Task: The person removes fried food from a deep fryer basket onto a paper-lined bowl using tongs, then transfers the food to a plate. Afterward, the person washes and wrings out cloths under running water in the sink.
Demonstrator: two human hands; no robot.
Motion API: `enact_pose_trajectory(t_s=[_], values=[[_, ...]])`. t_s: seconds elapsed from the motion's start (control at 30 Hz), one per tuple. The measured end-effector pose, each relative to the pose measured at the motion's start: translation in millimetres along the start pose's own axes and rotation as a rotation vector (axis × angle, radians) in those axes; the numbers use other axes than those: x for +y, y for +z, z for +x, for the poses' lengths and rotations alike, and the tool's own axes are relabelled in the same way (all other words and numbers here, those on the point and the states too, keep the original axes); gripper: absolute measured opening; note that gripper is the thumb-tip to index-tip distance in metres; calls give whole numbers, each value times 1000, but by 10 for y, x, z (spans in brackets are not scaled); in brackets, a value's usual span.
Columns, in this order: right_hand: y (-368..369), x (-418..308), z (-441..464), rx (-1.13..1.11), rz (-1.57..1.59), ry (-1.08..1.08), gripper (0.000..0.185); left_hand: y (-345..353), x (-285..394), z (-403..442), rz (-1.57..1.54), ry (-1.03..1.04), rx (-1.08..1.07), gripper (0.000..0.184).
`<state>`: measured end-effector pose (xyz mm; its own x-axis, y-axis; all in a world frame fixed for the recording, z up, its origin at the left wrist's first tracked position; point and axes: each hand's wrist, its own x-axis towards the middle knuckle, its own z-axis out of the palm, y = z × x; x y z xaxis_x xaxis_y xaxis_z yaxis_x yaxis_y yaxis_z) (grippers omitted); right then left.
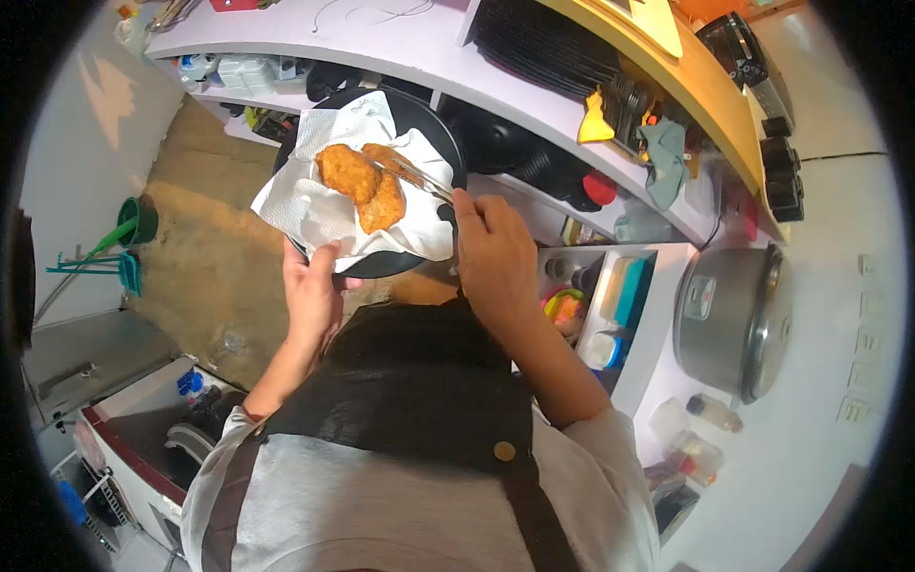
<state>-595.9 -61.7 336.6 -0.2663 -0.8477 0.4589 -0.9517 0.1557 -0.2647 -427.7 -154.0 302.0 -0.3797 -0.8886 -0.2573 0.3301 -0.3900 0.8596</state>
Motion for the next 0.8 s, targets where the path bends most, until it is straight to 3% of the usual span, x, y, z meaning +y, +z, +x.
enact_pose_trajectory(t_s=[0.1, 0.23, 0.33, 0.4, 0.43, 0.5, 0.6, 0.67, 0.8], values=[[-157, 281, 312, -14, 118, -18, 27, 161, 2, 315, -99, -141, 14, 44], [-326, 821, 687, -25, 213, -112, 27, 515, -88, 636, -153, -110, -22, 42], [-580, 1402, 1076, 126, -1, -294, 23, 999, -130, 733, -159, -40, 20, 39], [-838, 1694, 1428, 241, 6, -220, 22, 1278, -129, 758, -171, -42, 44, 38], [-956, 1873, 1609, 252, -185, -168, 22, 1380, -144, 774, -175, -35, 51, 38], [-1003, 2433, 2072, 366, -277, -284, 22, 1569, -205, 790, -165, -59, 33, 39], [-820, 3047, 2605, 294, -426, -290, 22, 1802, -285, 730, -160, -77, 103, 39], [-695, 3160, 2799, 223, -518, -304, 22, 1786, -311, 677, -181, -80, 126, 39], [-674, 3042, 2760, 319, -421, -364, 22, 1723, -411, 693, -190, -80, 146, 43]])
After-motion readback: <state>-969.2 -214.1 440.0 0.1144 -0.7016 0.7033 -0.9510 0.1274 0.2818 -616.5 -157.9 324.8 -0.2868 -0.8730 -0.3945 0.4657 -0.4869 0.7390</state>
